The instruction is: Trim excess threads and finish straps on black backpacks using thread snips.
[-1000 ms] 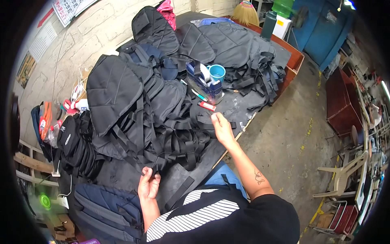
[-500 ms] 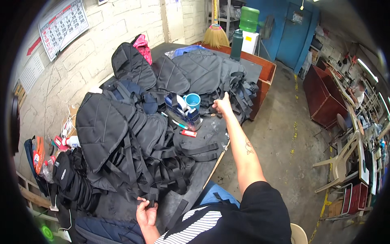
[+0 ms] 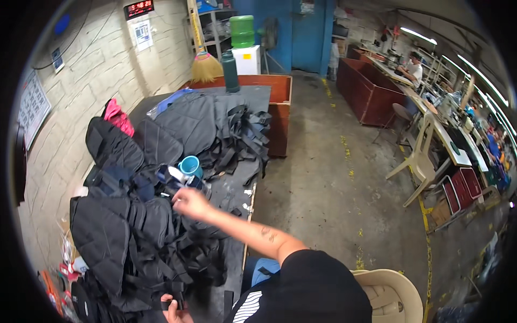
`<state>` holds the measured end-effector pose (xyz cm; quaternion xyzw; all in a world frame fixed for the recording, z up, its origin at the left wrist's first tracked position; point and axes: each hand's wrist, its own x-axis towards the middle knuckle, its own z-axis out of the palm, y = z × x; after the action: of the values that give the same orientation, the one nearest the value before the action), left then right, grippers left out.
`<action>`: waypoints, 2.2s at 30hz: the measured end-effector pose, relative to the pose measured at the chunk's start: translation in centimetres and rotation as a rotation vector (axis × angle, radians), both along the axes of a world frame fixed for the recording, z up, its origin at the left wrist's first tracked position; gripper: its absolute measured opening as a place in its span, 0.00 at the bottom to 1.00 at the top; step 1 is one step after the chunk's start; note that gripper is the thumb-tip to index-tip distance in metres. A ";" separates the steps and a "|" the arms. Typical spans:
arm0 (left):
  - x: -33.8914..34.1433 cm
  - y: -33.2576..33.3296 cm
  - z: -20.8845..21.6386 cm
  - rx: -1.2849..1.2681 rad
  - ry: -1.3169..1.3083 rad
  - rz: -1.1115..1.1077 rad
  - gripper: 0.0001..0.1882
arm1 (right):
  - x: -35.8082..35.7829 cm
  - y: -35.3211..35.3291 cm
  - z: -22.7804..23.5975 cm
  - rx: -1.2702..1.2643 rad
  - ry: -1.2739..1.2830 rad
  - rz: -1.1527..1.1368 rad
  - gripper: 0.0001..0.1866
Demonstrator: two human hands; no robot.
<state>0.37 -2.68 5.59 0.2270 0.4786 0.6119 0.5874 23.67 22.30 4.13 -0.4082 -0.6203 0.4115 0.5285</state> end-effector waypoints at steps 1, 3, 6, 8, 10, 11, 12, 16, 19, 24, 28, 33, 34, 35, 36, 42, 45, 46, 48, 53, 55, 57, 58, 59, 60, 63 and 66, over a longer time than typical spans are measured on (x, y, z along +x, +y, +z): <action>-0.1 0.3 -0.3 0.010 0.077 -0.017 0.09 | -2.0 -2.5 0.2 0.026 0.052 0.172 0.14; 0.9 1.0 -0.3 -0.006 0.118 0.002 0.09 | -5.2 -6.2 -1.1 0.229 -0.133 0.192 0.20; 1.7 1.8 0.2 -0.030 0.142 0.065 0.10 | -7.4 -8.5 -3.0 0.130 -0.340 0.190 0.28; 2.1 2.0 0.4 -0.070 0.085 0.003 0.10 | -7.2 -6.3 -6.0 0.160 -0.294 0.084 0.28; 2.4 2.5 -0.6 -0.117 0.166 -0.043 0.09 | -6.3 -4.0 -6.2 0.344 -0.323 0.081 0.27; 2.8 3.1 -1.1 -0.088 0.197 -0.082 0.11 | -5.7 -2.3 -6.5 0.399 -0.334 0.101 0.27; 3.3 3.6 -1.6 -0.059 0.226 -0.123 0.13 | -5.2 -0.9 -6.3 0.452 -0.346 0.120 0.27; 5.6 5.9 -2.9 0.049 0.191 -0.070 0.20 | -3.4 2.8 -4.9 0.256 -0.454 0.193 0.24; 5.0 7.0 -3.4 0.108 0.249 0.057 0.23 | -4.1 1.1 -1.0 0.072 -0.620 0.207 0.26; 3.3 6.3 -3.8 0.056 0.138 -0.063 0.23 | -3.0 -1.5 -3.1 -0.005 -0.278 0.098 0.19; 4.5 6.5 -2.2 0.101 0.113 -0.052 0.23 | -2.1 -4.4 -3.1 -0.160 -0.075 0.188 0.14; 3.8 7.9 -3.4 0.129 0.139 -0.015 0.21 | -4.1 -7.7 -0.5 -0.196 0.175 0.402 0.15; 3.4 7.7 -2.8 0.133 0.157 -0.001 0.20 | -5.0 -8.2 -0.4 -0.023 0.121 0.319 0.16; 3.5 7.6 -2.3 0.136 0.147 0.038 0.20 | -5.6 -8.5 -0.1 -0.084 0.230 0.384 0.16; 3.9 7.6 -1.3 0.114 0.135 0.026 0.21 | -5.5 -9.0 0.7 -0.154 0.333 0.446 0.17; 3.9 7.9 -1.9 0.139 0.147 -0.052 0.23 | -0.7 -5.7 2.8 -0.186 0.427 0.323 0.15; 3.1 7.0 -1.9 0.115 0.074 -0.039 0.23 | 4.4 0.5 3.1 -0.364 0.894 0.081 0.11; 3.0 6.9 -2.0 0.119 0.098 -0.026 0.23 | 6.2 2.6 3.4 -0.319 0.894 -0.038 0.12; 3.1 7.0 -2.1 0.120 0.120 -0.013 0.23 | 11.1 7.4 2.9 -0.350 1.016 -0.058 0.17; 3.2 8.5 -1.1 0.217 0.198 -0.047 0.24 | 10.8 6.3 6.6 -0.254 0.892 0.161 0.26; 3.3 9.3 -0.7 0.195 0.275 -0.102 0.25 | 6.2 -0.3 9.1 -0.268 0.704 0.272 0.23; 2.5 9.6 -1.2 0.178 0.275 -0.122 0.25 | 1.4 -5.5 8.1 -0.540 0.514 0.533 0.21; 2.2 9.5 -1.2 0.182 0.270 -0.120 0.25 | -0.5 -7.5 6.7 -0.661 0.415 0.661 0.18; 2.1 9.4 -1.2 0.162 0.273 -0.103 0.25 | -1.9 -9.2 5.8 -0.754 0.257 0.793 0.22; 2.2 9.3 -1.0 0.155 0.253 -0.118 0.25 | -2.7 -10.4 4.0 -0.718 0.153 0.836 0.22; 1.8 8.9 -0.6 0.133 0.222 -0.132 0.25 | -3.7 -11.3 1.0 -0.736 0.110 0.895 0.20; 1.5 8.6 -1.3 0.122 0.204 -0.133 0.25 | -4.0 -11.8 0.2 -0.766 0.099 0.842 0.17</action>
<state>1.88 5.87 4.30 0.3547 0.4816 0.5734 0.5599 19.64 10.51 4.38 -0.2684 -0.5105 0.8007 0.1618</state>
